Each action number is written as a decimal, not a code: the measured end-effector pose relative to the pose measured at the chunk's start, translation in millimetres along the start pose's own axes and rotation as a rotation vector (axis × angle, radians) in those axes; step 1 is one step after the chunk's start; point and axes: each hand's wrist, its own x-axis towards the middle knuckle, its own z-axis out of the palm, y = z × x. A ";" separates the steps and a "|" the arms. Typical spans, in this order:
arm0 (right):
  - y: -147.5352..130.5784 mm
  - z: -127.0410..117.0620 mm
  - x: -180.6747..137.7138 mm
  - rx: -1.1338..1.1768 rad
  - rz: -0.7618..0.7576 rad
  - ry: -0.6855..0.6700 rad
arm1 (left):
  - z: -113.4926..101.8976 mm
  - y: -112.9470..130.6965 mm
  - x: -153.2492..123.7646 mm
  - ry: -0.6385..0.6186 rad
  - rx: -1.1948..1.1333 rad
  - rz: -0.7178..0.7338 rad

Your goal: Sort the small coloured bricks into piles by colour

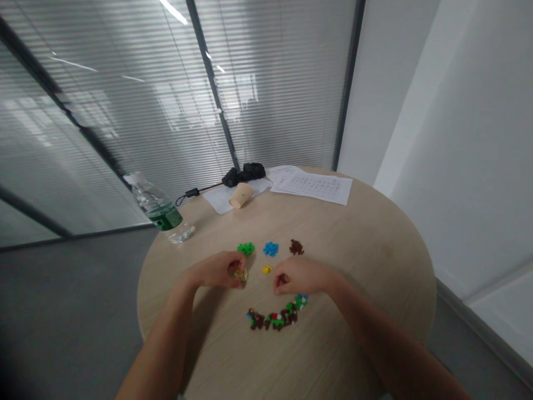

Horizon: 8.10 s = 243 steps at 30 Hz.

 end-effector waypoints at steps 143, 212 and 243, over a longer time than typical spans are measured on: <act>4.4 -6.7 1.2 -0.231 -0.082 0.405 | 19.9 48.6 7.4 -0.318 -0.016 0.374; 40.7 -29.7 -7.9 -0.252 0.367 0.578 | 28.9 52.2 12.9 -0.011 -0.093 0.472; 26.1 -27.4 -5.7 -0.281 0.352 0.679 | 35.9 70.3 11.7 -0.015 0.178 0.434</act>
